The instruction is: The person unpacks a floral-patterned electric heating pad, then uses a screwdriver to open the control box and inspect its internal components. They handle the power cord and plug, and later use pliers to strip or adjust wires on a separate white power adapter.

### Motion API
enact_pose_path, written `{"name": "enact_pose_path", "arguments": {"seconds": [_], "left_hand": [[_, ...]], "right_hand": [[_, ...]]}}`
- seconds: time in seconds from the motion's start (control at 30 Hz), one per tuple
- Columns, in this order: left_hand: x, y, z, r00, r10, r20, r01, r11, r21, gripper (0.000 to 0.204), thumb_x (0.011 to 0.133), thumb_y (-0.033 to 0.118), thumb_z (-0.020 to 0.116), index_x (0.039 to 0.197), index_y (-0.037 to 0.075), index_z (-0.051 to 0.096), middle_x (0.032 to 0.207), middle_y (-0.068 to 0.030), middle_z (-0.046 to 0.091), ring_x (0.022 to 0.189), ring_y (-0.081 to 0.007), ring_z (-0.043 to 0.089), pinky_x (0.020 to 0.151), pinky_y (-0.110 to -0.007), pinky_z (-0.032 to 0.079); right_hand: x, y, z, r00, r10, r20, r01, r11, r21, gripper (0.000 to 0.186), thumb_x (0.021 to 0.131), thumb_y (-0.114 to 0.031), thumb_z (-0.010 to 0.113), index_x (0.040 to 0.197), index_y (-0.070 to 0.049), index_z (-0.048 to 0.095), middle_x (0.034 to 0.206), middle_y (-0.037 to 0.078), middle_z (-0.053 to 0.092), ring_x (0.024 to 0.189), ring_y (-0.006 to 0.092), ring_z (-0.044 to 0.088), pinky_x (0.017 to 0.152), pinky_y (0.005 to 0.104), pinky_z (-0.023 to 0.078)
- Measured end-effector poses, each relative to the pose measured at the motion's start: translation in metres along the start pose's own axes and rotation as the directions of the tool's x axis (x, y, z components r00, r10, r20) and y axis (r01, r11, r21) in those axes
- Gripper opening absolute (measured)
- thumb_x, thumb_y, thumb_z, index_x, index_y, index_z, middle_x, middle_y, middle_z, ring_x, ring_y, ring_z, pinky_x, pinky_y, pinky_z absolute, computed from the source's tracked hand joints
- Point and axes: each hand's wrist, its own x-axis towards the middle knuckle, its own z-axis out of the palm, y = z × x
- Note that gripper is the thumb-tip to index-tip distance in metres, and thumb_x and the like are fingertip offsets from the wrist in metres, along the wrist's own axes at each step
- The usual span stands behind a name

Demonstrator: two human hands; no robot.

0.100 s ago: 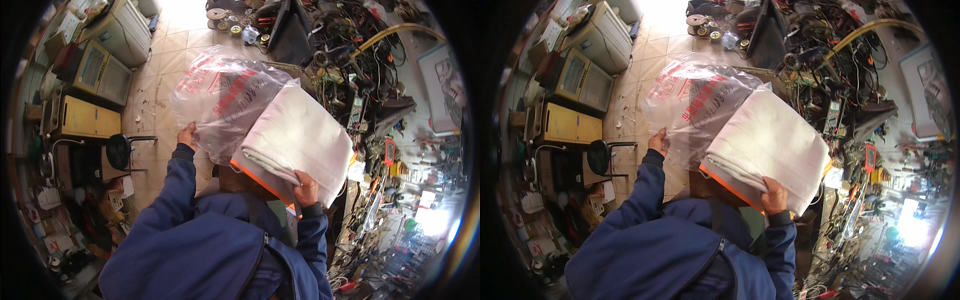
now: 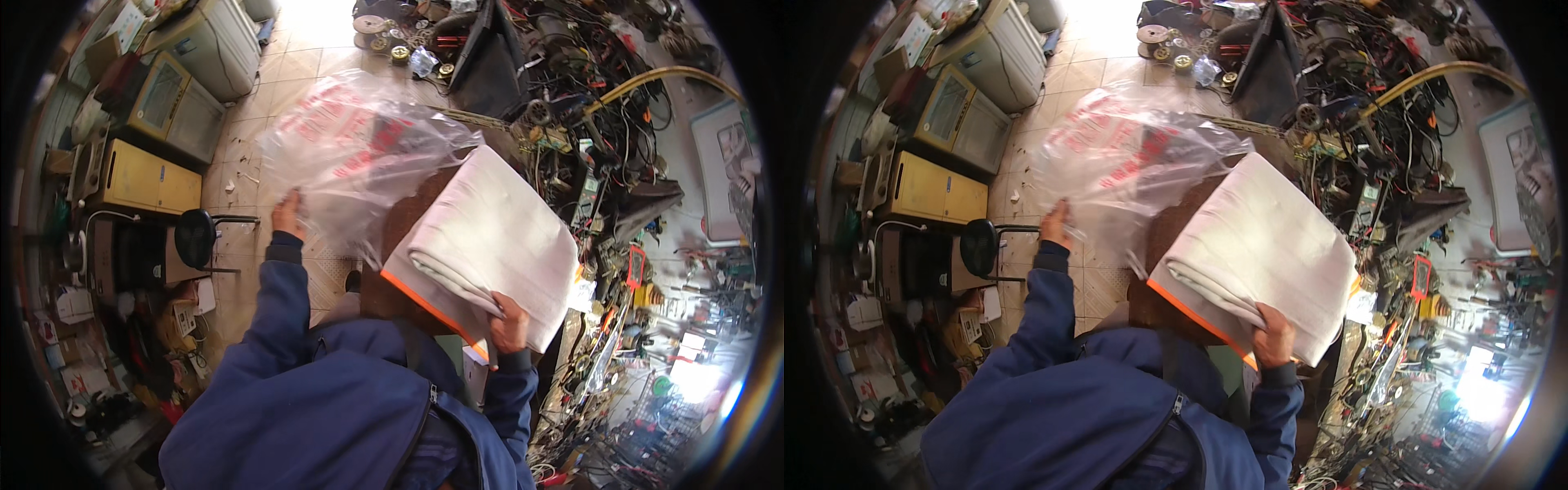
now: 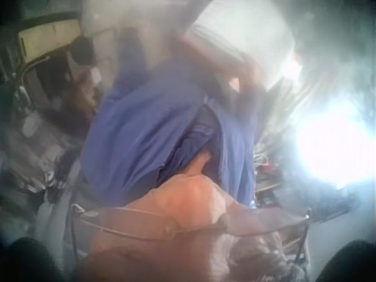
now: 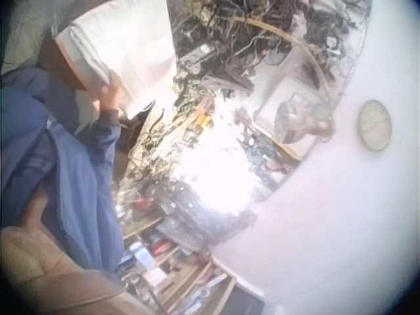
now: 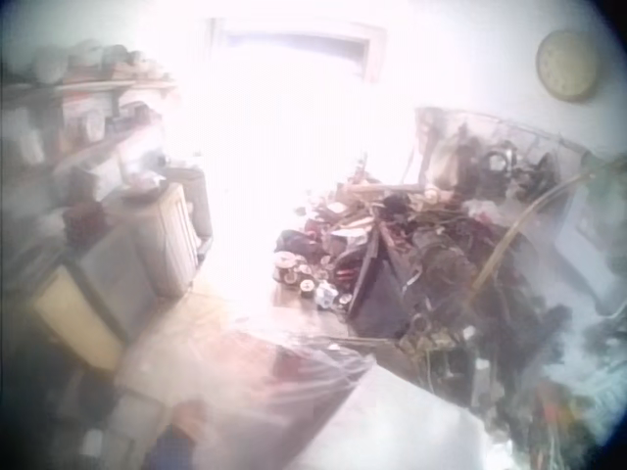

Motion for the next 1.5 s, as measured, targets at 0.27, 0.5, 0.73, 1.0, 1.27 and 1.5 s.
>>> {"name": "enact_pose_path", "arguments": {"seconds": [0.27, 0.5, 0.73, 1.0, 1.27, 1.5], "left_hand": [[-0.027, 0.3, -0.202, 0.843, 0.438, -0.313, -0.413, 0.899, 0.145, 0.011, 0.096, 0.02, 0.07, 0.103, 0.011, 0.07, 0.077, 0.0038, 0.062, 0.058, -0.007, 0.054, 0.045, -0.023, 0.039], [-0.043, 0.273, -0.312, 0.767, 0.339, -0.544, -0.451, 0.889, -0.081, 0.044, 0.095, -0.002, 0.053, 0.138, 0.006, 0.058, 0.122, -0.0125, 0.066, 0.101, -0.0298, 0.068, 0.076, -0.043, 0.062], [-0.079, 0.274, -0.386, 0.669, 0.38, -0.639, -0.548, 0.833, -0.078, 0.044, 0.09, -0.007, 0.049, 0.132, 0.003, 0.06, 0.118, -0.0135, 0.069, 0.092, -0.0308, 0.072, 0.075, -0.042, 0.064], [-0.143, 0.362, -0.379, 0.509, 0.545, -0.666, -0.661, 0.743, 0.104, 0.034, 0.088, -0.005, 0.05, 0.117, -0.002, 0.067, 0.11, -0.014, 0.073, 0.094, -0.0279, 0.074, 0.08, -0.04, 0.063], [-0.215, 0.568, -0.367, 0.361, 0.84, -0.406, -0.887, 0.444, 0.128, 0.023, 0.096, 0.002, 0.055, 0.115, -0.004, 0.068, 0.109, -0.0138, 0.073, 0.098, -0.0269, 0.074, 0.084, -0.037, 0.062], [-0.19, 0.768, -0.484, 0.2, 0.834, -0.515, -0.977, 0.21, -0.039, 0.034, 0.101, 0.001, 0.048, 0.132, -0.008, 0.055, 0.131, -0.0179, 0.064, 0.117, -0.0283, 0.067, 0.097, -0.037, 0.06]], "right_hand": [[-0.006, -0.052, 0.042, 0.978, 0.127, 0.165, -0.17, 0.944, 0.282, 0.029, 0.087, -0.005, 0.069, 0.115, 0.003, 0.071, 0.102, 0.019, 0.075, 0.096, 0.0274, 0.073, 0.086, 0.0364, 0.057], [-0.012, -0.025, 0.137, 0.989, 0.014, 0.149, -0.054, 0.962, 0.267, 0.029, 0.086, -0.013, 0.073, 0.111, 0.001, 0.072, 0.095, 0.019, 0.074, 0.085, 0.0275, 0.073, 0.069, 0.0415, 0.058], [0.012, 0.037, 0.135, 0.945, -0.177, 0.276, 0.172, 0.984, 0.045, 0.04, 0.075, -0.004, 0.066, 0.114, -0.002, 0.072, 0.091, 0.015, 0.074, 0.084, 0.0295, 0.073, 0.074, 0.0425, 0.057], [-0.001, 0.002, 0.121, 0.909, 0.089, 0.407, -0.063, 0.995, -0.076, 0.052, 0.077, -0.008, 0.063, 0.128, 0.002, 0.065, 0.123, 0.024, 0.067, 0.122, 0.0397, 0.06, 0.111, 0.0487, 0.043], [0.034, -0.182, 0.192, 0.918, -0.234, 0.319, 0.24, 0.971, 0.022, 0.053, 0.077, -0.012, 0.065, 0.128, 0.002, 0.063, 0.123, 0.023, 0.067, 0.12, 0.0406, 0.059, 0.109, 0.0504, 0.043], [0.021, -0.339, 0.271, 0.884, -0.383, 0.268, 0.378, 0.923, 0.072, 0.051, 0.078, -0.015, 0.066, 0.127, 0.0, 0.064, 0.12, 0.022, 0.067, 0.117, 0.0405, 0.06, 0.104, 0.051, 0.045]]}}
